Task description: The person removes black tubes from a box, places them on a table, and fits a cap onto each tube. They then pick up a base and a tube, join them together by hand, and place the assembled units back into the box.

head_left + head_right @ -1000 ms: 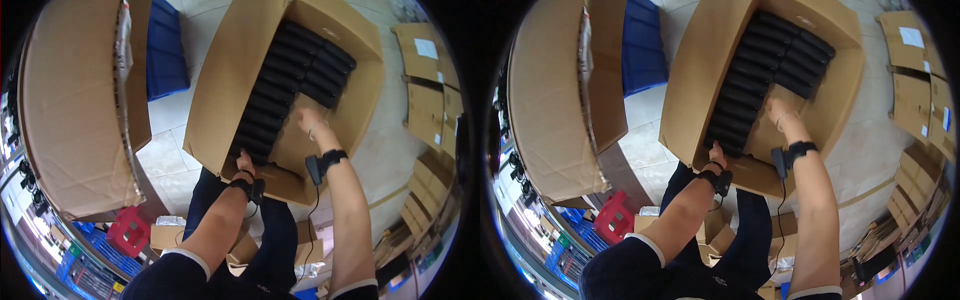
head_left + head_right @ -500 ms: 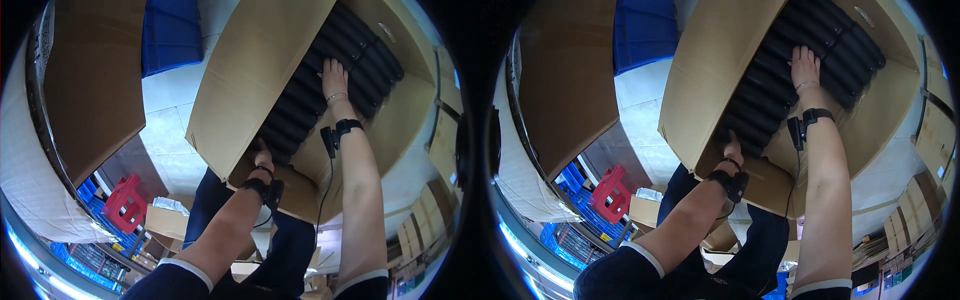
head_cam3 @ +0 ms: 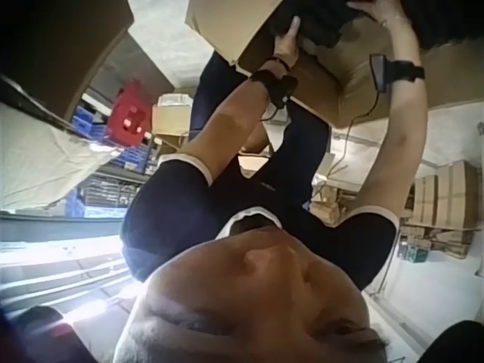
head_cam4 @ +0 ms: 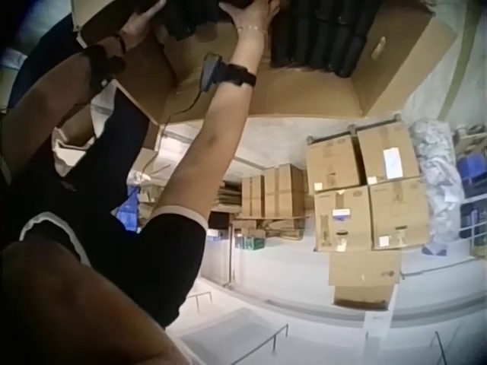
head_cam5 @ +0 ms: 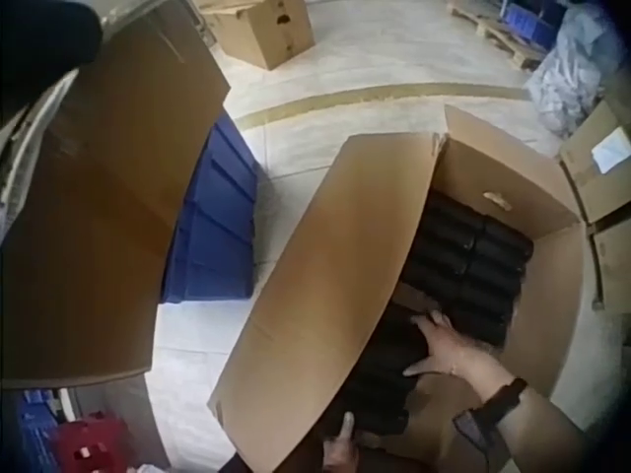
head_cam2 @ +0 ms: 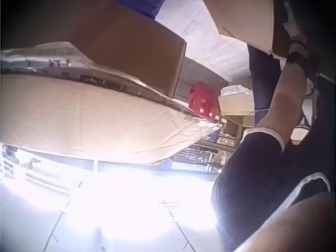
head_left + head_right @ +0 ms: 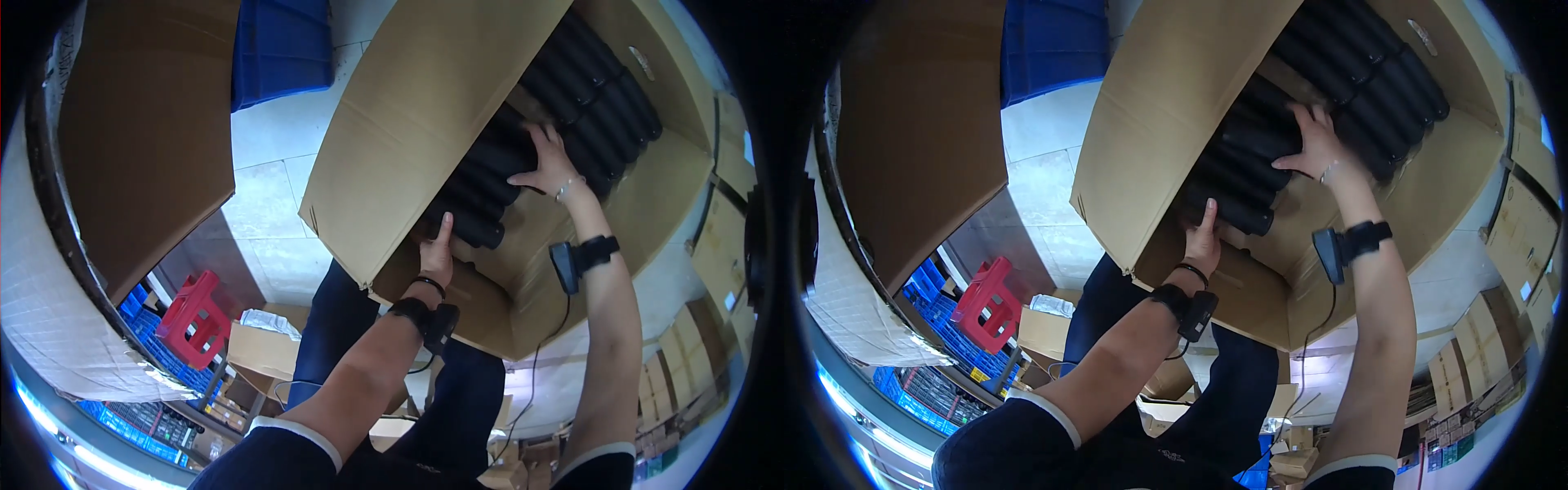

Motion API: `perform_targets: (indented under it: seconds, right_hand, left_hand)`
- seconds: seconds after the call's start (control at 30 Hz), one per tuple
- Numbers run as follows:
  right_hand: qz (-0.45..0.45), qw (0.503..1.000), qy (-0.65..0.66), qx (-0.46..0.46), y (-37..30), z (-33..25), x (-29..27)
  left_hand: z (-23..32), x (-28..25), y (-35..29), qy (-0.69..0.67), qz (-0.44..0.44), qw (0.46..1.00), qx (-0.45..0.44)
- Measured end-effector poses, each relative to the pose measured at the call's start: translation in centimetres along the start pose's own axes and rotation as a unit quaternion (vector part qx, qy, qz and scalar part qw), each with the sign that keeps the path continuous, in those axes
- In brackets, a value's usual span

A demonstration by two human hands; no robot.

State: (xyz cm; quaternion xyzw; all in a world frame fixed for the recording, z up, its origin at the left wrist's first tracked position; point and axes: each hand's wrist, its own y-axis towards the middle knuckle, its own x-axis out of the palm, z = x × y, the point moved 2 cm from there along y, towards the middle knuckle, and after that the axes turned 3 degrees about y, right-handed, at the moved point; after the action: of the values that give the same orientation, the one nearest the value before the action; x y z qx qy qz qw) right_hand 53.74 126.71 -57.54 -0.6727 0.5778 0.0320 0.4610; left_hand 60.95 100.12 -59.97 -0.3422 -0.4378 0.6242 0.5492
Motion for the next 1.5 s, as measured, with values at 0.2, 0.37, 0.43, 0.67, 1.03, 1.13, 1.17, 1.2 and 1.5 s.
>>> perform_targets:
  seconds: [0.2,0.37,0.43,0.67,1.03,1.13,1.17,1.2,1.5]
  right_hand:
    - [-0.188,0.977,0.005,0.101,5.3,0.6,-1.7]
    - [-0.186,0.973,0.036,0.134,2.9,1.4,-0.9]
    - [-0.165,0.955,0.212,0.130,2.0,2.8,-0.3]
    - [-0.167,0.925,0.324,0.106,1.6,4.8,2.8]
    - [-0.118,0.807,0.578,0.034,-0.3,7.1,3.6]
    - [-0.126,0.824,0.549,0.062,-1.5,9.8,4.9]
    - [-0.110,0.796,0.590,0.080,-2.1,10.6,5.4]
    - [-0.109,0.795,0.592,0.077,-2.6,10.7,5.9]
    - [-0.106,0.599,0.757,0.241,-6.8,13.1,9.2]
  left_hand:
    - [0.2,1.1,2.9,-0.085,-0.075,0.991,-0.077]
    - [1.6,1.6,1.3,-0.016,-0.077,0.996,-0.044]
    - [2.4,2.7,0.9,0.023,-0.092,0.995,-0.027]
    - [2.3,2.6,2.8,-0.029,-0.144,0.985,-0.092]
    - [5.0,4.7,3.1,0.082,-0.278,0.948,-0.132]
    - [5.8,6.3,4.0,0.089,-0.267,0.953,-0.114]
    - [6.3,6.6,4.1,0.108,-0.284,0.945,-0.120]
    - [6.6,6.5,4.2,0.129,-0.296,0.938,-0.124]
    - [6.0,6.6,4.2,0.132,-0.350,0.919,-0.123]
